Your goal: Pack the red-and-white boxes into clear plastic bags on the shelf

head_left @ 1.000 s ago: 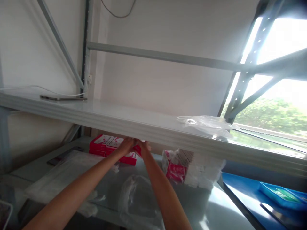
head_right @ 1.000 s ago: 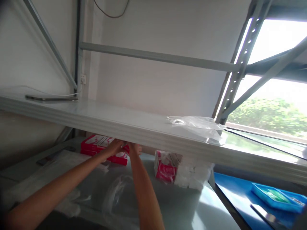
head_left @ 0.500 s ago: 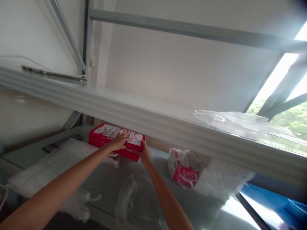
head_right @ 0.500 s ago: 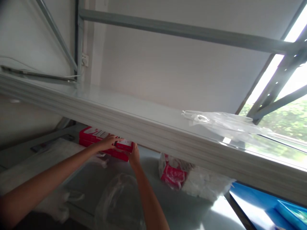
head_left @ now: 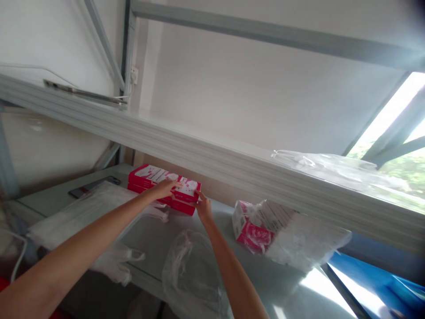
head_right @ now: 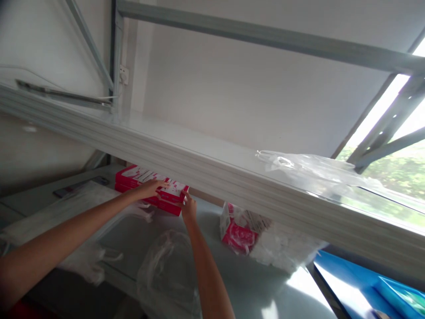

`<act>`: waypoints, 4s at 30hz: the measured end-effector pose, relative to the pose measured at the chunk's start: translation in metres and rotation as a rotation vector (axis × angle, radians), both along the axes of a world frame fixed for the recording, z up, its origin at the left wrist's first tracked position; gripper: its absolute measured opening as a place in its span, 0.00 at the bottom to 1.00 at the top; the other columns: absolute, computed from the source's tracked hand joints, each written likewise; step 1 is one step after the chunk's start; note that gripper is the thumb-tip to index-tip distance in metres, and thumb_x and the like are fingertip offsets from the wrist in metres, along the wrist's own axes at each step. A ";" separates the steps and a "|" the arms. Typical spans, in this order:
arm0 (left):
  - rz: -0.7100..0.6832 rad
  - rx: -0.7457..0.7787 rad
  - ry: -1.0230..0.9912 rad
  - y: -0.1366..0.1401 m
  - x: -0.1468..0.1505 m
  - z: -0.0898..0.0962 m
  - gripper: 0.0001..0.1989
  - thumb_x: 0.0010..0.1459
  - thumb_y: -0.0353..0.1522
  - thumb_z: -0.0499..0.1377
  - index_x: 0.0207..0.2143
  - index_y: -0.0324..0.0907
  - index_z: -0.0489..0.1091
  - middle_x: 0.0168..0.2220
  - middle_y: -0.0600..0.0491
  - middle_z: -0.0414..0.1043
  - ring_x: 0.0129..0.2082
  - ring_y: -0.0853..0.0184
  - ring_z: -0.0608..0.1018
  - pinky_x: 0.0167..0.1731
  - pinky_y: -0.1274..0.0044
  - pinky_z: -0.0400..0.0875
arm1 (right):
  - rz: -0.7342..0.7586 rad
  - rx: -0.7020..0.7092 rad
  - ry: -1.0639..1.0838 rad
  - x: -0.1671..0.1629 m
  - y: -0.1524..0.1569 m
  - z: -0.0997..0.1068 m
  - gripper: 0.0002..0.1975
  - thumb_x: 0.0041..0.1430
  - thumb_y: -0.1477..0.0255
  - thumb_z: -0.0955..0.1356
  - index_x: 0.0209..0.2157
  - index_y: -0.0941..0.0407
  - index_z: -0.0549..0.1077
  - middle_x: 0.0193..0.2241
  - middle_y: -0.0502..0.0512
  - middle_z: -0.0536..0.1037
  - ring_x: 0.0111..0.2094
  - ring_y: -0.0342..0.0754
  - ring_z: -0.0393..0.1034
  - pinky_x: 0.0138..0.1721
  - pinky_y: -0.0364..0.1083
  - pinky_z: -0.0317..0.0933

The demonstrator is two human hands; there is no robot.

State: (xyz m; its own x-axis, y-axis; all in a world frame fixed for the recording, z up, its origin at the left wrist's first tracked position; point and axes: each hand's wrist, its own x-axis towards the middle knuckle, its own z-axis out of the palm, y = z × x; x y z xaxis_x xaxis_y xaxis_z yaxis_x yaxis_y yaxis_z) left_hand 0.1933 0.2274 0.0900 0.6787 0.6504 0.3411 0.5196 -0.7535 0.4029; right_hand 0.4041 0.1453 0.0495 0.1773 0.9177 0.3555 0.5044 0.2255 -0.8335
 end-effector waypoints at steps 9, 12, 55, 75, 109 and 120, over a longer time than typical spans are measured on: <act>0.002 0.122 0.060 0.000 0.001 -0.007 0.29 0.45 0.17 0.57 0.51 0.41 0.68 0.54 0.47 0.68 0.54 0.62 0.70 0.54 0.70 0.61 | 0.008 0.003 -0.132 -0.004 -0.005 -0.004 0.32 0.46 0.74 0.68 0.56 0.52 0.63 0.49 0.57 0.74 0.46 0.52 0.69 0.47 0.49 0.61; -0.016 0.167 0.076 -0.010 0.004 0.004 0.27 0.44 0.17 0.58 0.49 0.42 0.68 0.58 0.46 0.63 0.58 0.60 0.65 0.57 0.66 0.57 | 0.007 -0.017 -0.210 -0.010 -0.017 0.008 0.37 0.47 0.74 0.68 0.60 0.54 0.57 0.57 0.60 0.65 0.54 0.54 0.63 0.50 0.50 0.59; -0.250 -0.138 -0.508 -0.313 -0.043 0.058 0.13 0.55 0.40 0.59 0.28 0.38 0.72 0.30 0.52 0.72 0.31 0.69 0.72 0.33 0.79 0.64 | 0.368 -0.121 0.561 -0.045 -0.316 0.091 0.14 0.45 0.67 0.72 0.34 0.53 0.67 0.32 0.48 0.74 0.33 0.44 0.69 0.34 0.41 0.60; 0.069 -0.454 -0.866 -0.256 -0.056 0.026 0.21 0.41 0.48 0.64 0.24 0.38 0.71 0.21 0.54 0.71 0.22 0.70 0.72 0.24 0.79 0.66 | 0.150 -0.057 0.754 0.001 -0.311 0.054 0.15 0.39 0.65 0.75 0.31 0.53 0.72 0.34 0.51 0.80 0.37 0.50 0.75 0.44 0.48 0.63; 0.441 -0.100 -0.775 -0.218 -0.012 -0.005 0.16 0.52 0.42 0.58 0.37 0.40 0.67 0.38 0.47 0.71 0.36 0.63 0.73 0.33 0.76 0.64 | 0.084 -0.178 0.435 -0.022 -0.252 -0.008 0.24 0.30 0.64 0.76 0.34 0.55 0.76 0.26 0.49 0.78 0.32 0.50 0.72 0.38 0.48 0.64; 0.244 -0.920 -0.717 -0.313 0.006 -0.066 0.23 0.48 0.51 0.55 0.27 0.39 0.69 0.20 0.56 0.69 0.13 0.75 0.63 0.17 0.80 0.56 | 0.093 -0.142 0.460 -0.019 -0.244 -0.021 0.20 0.38 0.55 0.72 0.29 0.56 0.76 0.25 0.51 0.77 0.30 0.48 0.70 0.34 0.45 0.61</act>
